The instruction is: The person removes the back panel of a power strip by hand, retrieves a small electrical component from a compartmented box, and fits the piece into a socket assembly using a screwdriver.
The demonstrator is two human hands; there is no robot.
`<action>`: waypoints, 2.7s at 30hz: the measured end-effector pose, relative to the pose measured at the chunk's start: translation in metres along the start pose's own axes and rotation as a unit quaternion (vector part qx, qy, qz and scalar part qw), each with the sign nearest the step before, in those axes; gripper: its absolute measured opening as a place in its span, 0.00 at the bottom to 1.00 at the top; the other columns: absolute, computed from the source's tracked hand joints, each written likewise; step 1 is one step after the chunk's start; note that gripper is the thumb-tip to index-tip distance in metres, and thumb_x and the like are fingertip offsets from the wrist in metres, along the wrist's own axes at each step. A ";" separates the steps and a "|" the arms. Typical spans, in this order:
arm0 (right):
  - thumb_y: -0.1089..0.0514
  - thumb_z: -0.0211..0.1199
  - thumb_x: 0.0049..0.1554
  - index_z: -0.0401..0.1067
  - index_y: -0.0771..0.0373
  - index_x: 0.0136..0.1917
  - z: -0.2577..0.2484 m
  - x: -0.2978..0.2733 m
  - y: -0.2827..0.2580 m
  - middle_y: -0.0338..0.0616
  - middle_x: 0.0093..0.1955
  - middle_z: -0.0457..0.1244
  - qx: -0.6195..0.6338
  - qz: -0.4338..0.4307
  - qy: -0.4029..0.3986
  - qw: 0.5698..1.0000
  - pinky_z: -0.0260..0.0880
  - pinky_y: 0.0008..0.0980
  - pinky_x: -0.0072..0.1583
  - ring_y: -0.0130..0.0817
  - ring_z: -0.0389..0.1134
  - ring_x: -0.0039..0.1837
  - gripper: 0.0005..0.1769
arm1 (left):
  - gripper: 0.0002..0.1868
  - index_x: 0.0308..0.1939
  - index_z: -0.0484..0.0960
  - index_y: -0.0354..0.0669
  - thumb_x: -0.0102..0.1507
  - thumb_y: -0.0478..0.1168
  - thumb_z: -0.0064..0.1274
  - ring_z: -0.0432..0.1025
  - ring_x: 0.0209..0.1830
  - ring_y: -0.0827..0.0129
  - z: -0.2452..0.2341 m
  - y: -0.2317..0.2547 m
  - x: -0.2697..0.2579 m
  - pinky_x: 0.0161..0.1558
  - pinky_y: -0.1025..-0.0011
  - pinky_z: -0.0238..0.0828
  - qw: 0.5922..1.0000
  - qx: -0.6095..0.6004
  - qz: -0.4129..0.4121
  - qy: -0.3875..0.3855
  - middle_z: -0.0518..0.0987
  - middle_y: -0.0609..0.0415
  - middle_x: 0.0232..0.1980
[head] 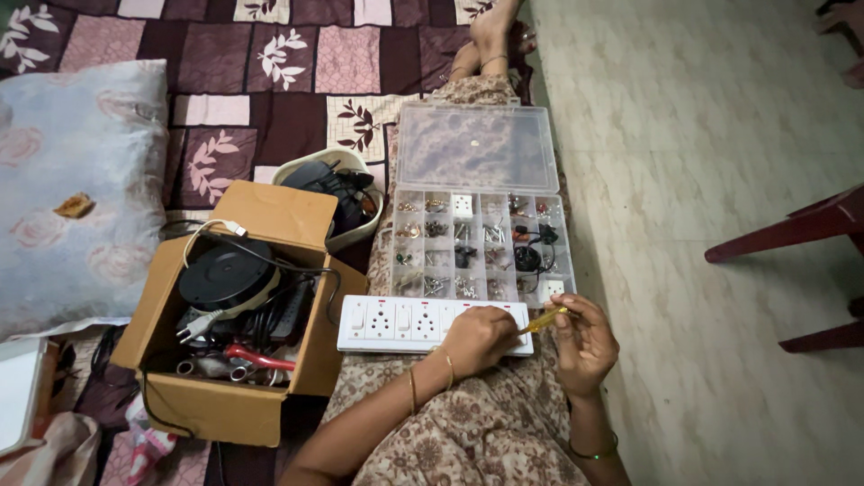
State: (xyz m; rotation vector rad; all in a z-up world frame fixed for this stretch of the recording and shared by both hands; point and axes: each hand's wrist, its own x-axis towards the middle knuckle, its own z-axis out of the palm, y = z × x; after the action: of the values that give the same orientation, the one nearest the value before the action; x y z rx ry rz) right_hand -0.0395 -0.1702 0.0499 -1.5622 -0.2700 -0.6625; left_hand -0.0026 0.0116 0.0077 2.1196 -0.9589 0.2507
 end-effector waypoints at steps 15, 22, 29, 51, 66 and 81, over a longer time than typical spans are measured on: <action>0.73 0.59 0.63 0.69 0.74 0.58 0.006 0.006 -0.009 0.56 0.60 0.65 -0.036 -0.007 -0.006 0.999 0.75 0.28 0.56 0.38 0.72 0.58 0.10 | 0.09 0.32 0.84 0.44 0.59 0.45 0.63 0.74 0.41 0.60 0.009 -0.007 -0.002 0.42 0.61 0.69 1.000 0.020 0.003 0.017 0.80 0.54 0.37; 0.74 0.59 0.62 0.69 0.75 0.57 0.008 0.008 -0.013 0.56 0.59 0.66 -0.062 -0.020 -0.012 0.998 0.76 0.30 0.58 0.39 0.72 0.58 0.09 | 0.13 0.37 0.81 0.39 0.59 0.45 0.62 0.72 0.45 0.57 0.006 -0.003 0.004 0.46 0.62 0.68 0.999 0.028 -0.021 0.009 0.77 0.50 0.41; 0.74 0.59 0.62 0.69 0.74 0.57 0.007 0.009 -0.014 0.57 0.59 0.66 -0.072 -0.028 -0.011 0.997 0.76 0.32 0.60 0.39 0.72 0.58 0.09 | 0.13 0.44 0.77 0.34 0.60 0.40 0.50 0.68 0.52 0.56 0.011 0.002 0.004 0.51 0.62 0.64 0.983 0.173 -0.007 -0.056 0.73 0.45 0.49; 0.70 0.57 0.66 0.68 0.73 0.57 0.000 0.006 0.003 0.53 0.57 0.65 0.001 -0.048 0.067 0.997 0.77 0.37 0.62 0.40 0.72 0.57 0.06 | 0.10 0.45 0.73 0.32 0.67 0.38 0.51 0.70 0.32 0.60 -0.056 -0.128 0.107 0.36 0.62 0.74 0.972 0.175 -0.076 -0.137 0.72 0.42 0.47; 0.70 0.60 0.62 0.72 0.71 0.55 0.030 -0.008 0.024 0.50 0.55 0.67 -0.049 0.040 -0.074 0.995 0.74 0.27 0.55 0.33 0.72 0.55 0.07 | 0.09 0.39 0.84 0.49 0.60 0.47 0.59 0.70 0.57 0.58 -0.015 -0.249 0.146 0.56 0.57 0.67 0.972 0.230 -0.056 0.000 0.79 0.55 0.49; 0.65 0.60 0.62 0.69 0.67 0.62 0.041 -0.034 0.113 0.43 0.52 0.70 0.105 0.294 -0.185 0.932 0.74 0.24 0.51 0.24 0.70 0.51 0.15 | 0.40 0.60 0.70 0.27 0.51 0.45 0.70 0.64 0.63 0.38 -0.114 -0.260 0.044 0.63 0.52 0.63 0.941 0.203 -0.222 0.154 0.69 0.30 0.62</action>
State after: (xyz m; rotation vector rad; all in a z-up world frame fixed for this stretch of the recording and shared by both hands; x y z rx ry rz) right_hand 0.0047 -0.1367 -0.0621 -1.4491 -0.1311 0.1320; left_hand 0.2267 0.1774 -0.0448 2.5040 -0.2404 0.5670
